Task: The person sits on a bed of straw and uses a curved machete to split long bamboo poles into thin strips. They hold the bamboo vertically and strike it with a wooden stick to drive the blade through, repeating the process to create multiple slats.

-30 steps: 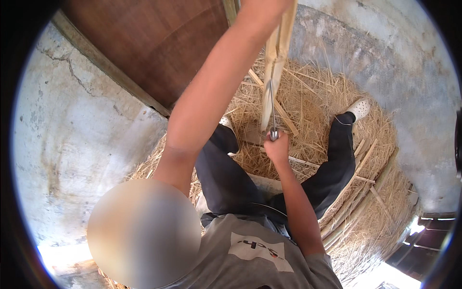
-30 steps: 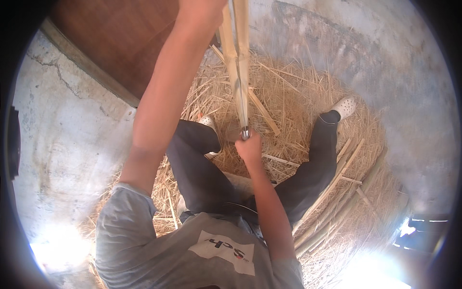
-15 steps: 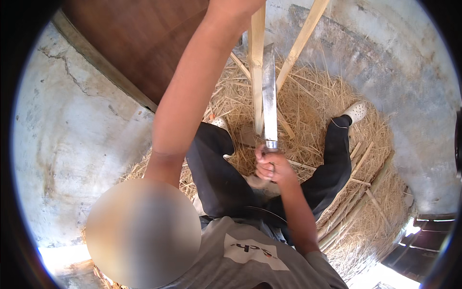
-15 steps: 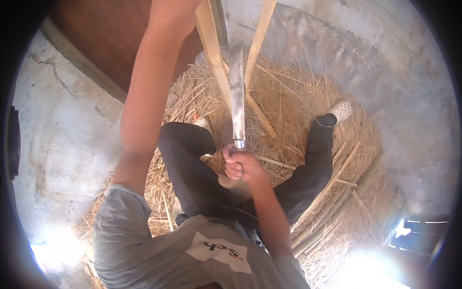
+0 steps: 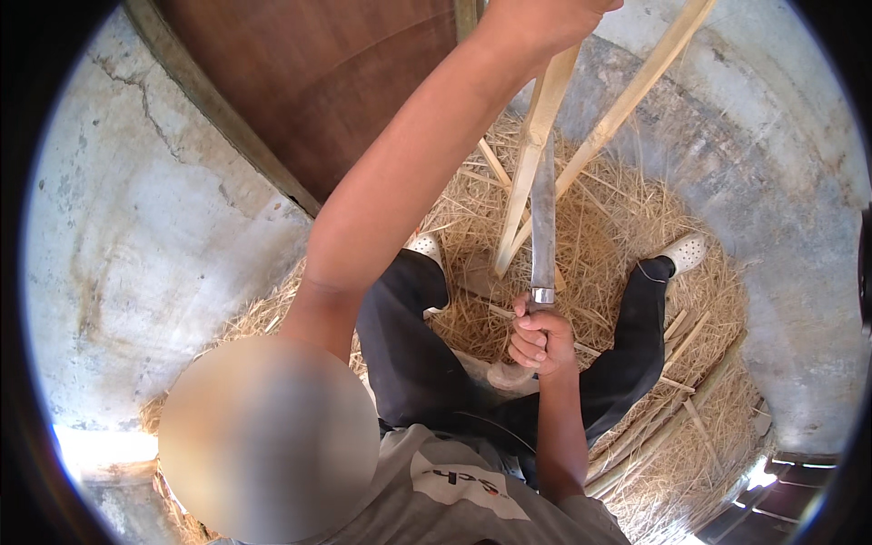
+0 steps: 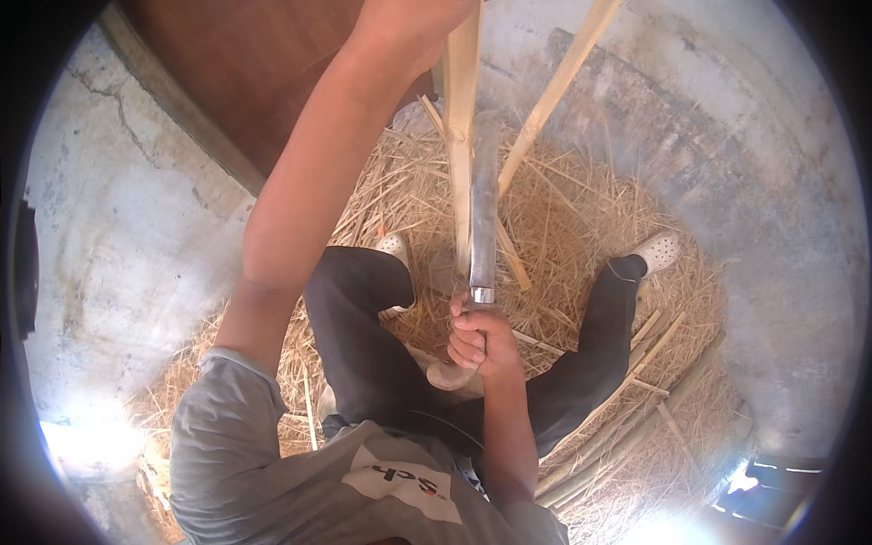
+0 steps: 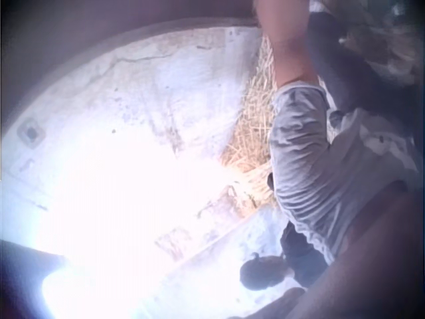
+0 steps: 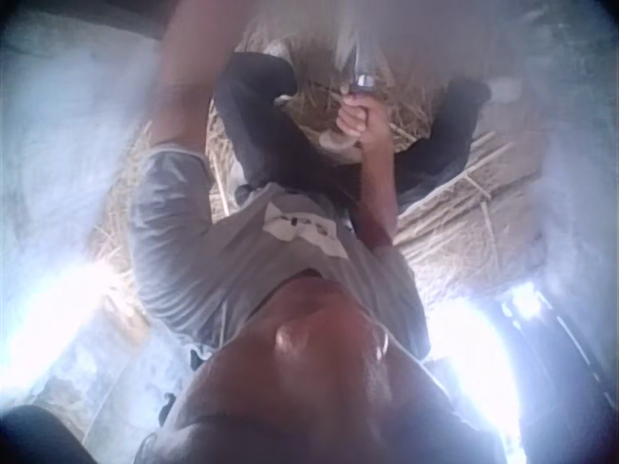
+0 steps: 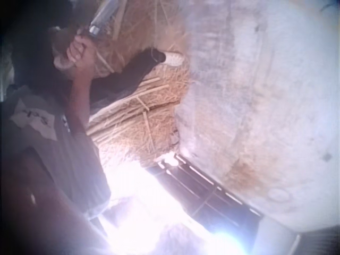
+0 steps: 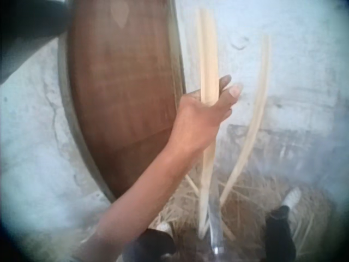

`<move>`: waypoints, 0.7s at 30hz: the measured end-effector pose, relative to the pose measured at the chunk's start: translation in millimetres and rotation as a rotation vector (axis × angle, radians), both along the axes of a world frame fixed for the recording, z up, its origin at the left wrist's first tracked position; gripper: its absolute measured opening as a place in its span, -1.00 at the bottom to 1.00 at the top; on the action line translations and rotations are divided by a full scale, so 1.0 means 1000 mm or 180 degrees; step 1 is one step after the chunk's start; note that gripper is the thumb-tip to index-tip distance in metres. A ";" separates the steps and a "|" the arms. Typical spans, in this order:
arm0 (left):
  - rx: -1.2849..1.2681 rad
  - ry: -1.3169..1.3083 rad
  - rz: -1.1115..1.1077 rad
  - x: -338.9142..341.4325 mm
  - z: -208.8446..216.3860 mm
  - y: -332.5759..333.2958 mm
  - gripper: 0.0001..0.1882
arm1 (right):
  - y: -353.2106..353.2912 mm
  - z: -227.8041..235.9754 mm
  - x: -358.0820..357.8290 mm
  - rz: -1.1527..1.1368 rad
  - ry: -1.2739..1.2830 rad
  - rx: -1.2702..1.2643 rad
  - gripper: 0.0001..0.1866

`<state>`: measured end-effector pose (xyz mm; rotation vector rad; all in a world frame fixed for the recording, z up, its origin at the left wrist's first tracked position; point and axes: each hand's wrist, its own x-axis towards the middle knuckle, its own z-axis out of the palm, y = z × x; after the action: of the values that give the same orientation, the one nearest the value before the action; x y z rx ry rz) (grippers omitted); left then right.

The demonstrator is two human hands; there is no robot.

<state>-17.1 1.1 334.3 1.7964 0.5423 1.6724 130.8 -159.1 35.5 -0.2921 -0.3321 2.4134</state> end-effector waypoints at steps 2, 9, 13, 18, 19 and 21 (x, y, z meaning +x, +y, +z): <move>0.0021 0.0070 0.0063 -0.001 0.002 -0.001 -0.35 | 0.002 0.010 0.005 0.0068 -0.0139 -0.0108 -0.86; -0.0078 0.0029 0.0214 0.001 0.003 -0.001 -0.38 | 0.002 0.031 0.011 -0.0180 -0.1405 0.0362 -0.90; -0.0320 0.0231 0.0854 0.002 0.010 -0.010 -0.46 | 0.003 0.021 0.007 -0.0875 -0.3807 0.1873 -0.92; -0.0435 -0.0294 0.0292 0.013 0.007 -0.010 -0.60 | 0.005 0.014 -0.001 -0.0882 -0.3993 0.1694 -0.94; -0.0446 -0.0377 0.0181 0.019 0.006 -0.012 -0.62 | 0.006 0.007 -0.005 -0.0858 -0.4016 0.1552 -0.95; -0.0586 -0.0300 0.0589 0.034 0.013 -0.027 -0.65 | 0.012 -0.017 -0.013 -0.0966 -0.4065 0.1329 -0.93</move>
<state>16.8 -26.0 347.4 1.5675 0.8135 1.7570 118.1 -147.4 18.8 -1.5254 -1.1987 1.5045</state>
